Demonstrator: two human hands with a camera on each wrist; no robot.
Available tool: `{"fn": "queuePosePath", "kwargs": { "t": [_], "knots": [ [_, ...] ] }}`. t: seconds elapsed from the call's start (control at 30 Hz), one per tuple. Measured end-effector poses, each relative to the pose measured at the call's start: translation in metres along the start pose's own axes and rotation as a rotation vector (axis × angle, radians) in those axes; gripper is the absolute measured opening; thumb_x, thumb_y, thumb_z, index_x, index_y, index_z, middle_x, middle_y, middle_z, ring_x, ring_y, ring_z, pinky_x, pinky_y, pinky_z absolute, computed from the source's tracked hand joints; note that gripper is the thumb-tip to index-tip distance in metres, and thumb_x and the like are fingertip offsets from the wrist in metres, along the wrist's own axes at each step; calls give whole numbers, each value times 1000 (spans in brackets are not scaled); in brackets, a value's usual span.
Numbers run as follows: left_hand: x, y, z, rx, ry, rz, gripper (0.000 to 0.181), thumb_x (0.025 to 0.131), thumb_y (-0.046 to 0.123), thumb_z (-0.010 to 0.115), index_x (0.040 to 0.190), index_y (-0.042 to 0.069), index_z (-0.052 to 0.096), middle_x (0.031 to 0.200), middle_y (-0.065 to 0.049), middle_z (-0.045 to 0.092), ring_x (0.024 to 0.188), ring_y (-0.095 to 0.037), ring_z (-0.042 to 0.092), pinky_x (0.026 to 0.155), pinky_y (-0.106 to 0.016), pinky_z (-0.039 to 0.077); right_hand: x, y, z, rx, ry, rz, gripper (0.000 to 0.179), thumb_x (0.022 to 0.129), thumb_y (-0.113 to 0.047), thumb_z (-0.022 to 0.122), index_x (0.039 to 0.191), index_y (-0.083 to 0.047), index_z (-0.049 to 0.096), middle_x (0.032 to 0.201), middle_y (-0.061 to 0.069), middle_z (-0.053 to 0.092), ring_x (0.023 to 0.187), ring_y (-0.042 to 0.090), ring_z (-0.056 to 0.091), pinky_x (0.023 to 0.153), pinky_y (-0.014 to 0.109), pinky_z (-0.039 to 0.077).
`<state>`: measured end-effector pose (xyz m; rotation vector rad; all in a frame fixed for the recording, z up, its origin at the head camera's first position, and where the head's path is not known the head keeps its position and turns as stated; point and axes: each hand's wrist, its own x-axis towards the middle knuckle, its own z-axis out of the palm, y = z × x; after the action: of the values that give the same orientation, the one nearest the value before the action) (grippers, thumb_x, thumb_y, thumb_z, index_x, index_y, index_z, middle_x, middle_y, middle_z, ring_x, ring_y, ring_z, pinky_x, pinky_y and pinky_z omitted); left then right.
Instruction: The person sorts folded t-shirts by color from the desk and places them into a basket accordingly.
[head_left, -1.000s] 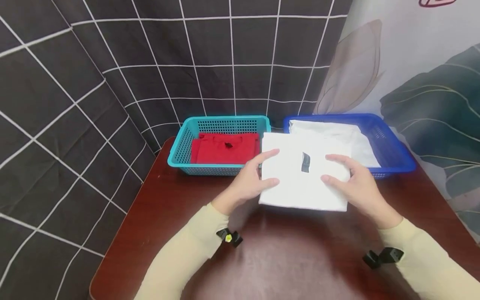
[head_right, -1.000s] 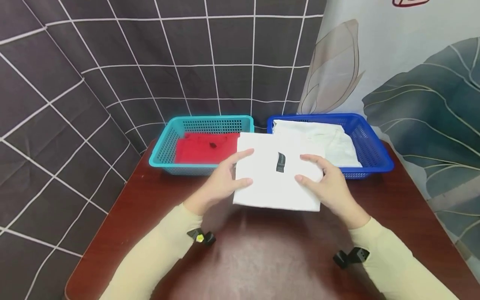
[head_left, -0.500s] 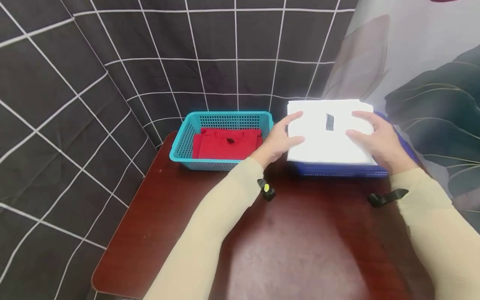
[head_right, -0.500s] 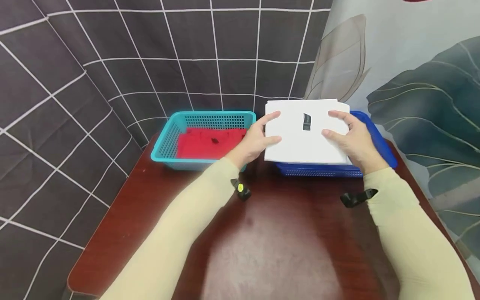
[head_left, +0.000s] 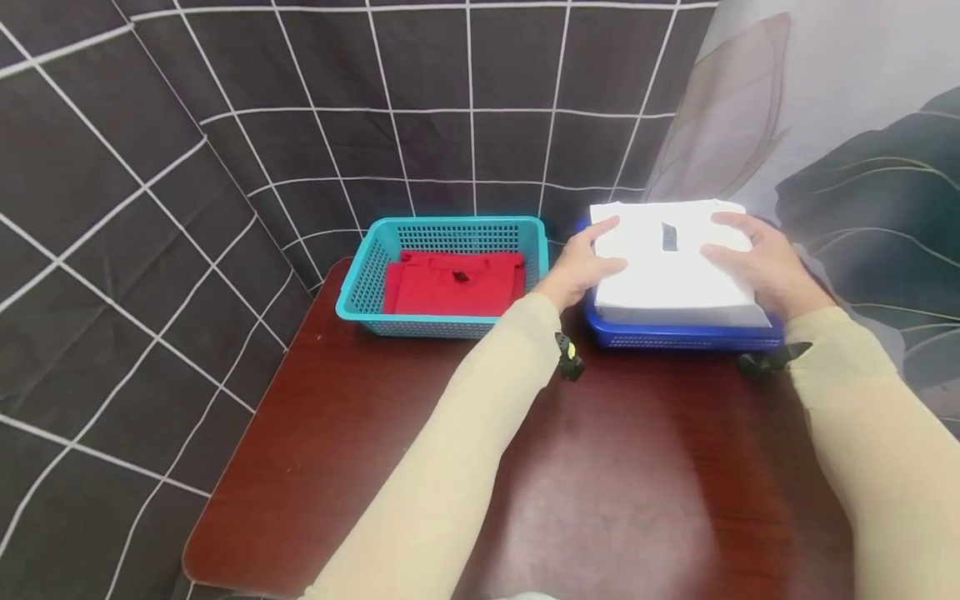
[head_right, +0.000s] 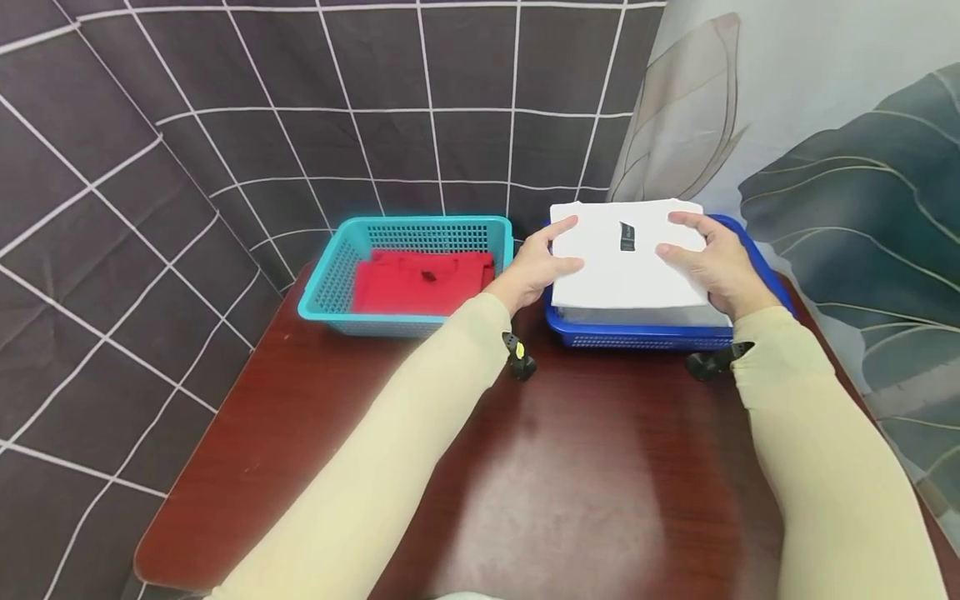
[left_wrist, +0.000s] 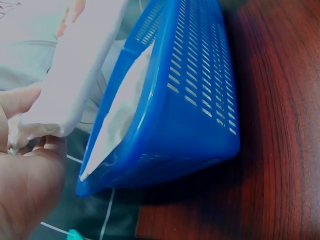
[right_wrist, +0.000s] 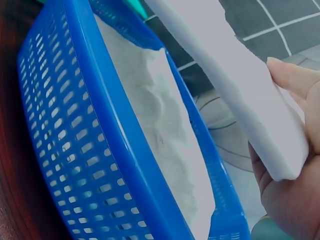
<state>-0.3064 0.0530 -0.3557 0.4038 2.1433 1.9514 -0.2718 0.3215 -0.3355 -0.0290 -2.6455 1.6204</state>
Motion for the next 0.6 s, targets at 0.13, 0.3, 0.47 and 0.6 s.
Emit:
{"fn": "queuePosePath", "kwargs": {
  "t": [0.13,0.3,0.47,0.6],
  "knots": [
    [4,-4,2,6,11,-32,72,80,3,76,140,32,50,145,10,43,134,-10,36,96,-28,46,1,2,2,20,-27,9,68,87,-27,73,147,-25,41,146,5,35,94,4,52,70,13,47],
    [7,-9,4,0,26,-86,71,79,11,79,139,36,51,144,9,44,133,-11,39,102,-32,41,6,6,-1,-88,-58,42,73,86,-39,71,149,-30,36,155,5,27,108,13,47,75,13,43],
    [6,-11,8,-17,27,-134,71,78,20,81,139,39,50,145,10,43,134,-13,39,103,-34,40,9,15,-5,-144,-98,-8,76,88,-41,68,152,-25,30,158,3,23,142,16,17,112,29,19],
    [5,-13,10,-2,24,-138,70,78,22,81,139,38,49,145,10,42,136,-14,36,105,-37,38,8,20,-7,-155,-126,-9,80,89,-43,66,154,-23,25,159,5,19,146,23,7,116,49,6]
  ]
}}
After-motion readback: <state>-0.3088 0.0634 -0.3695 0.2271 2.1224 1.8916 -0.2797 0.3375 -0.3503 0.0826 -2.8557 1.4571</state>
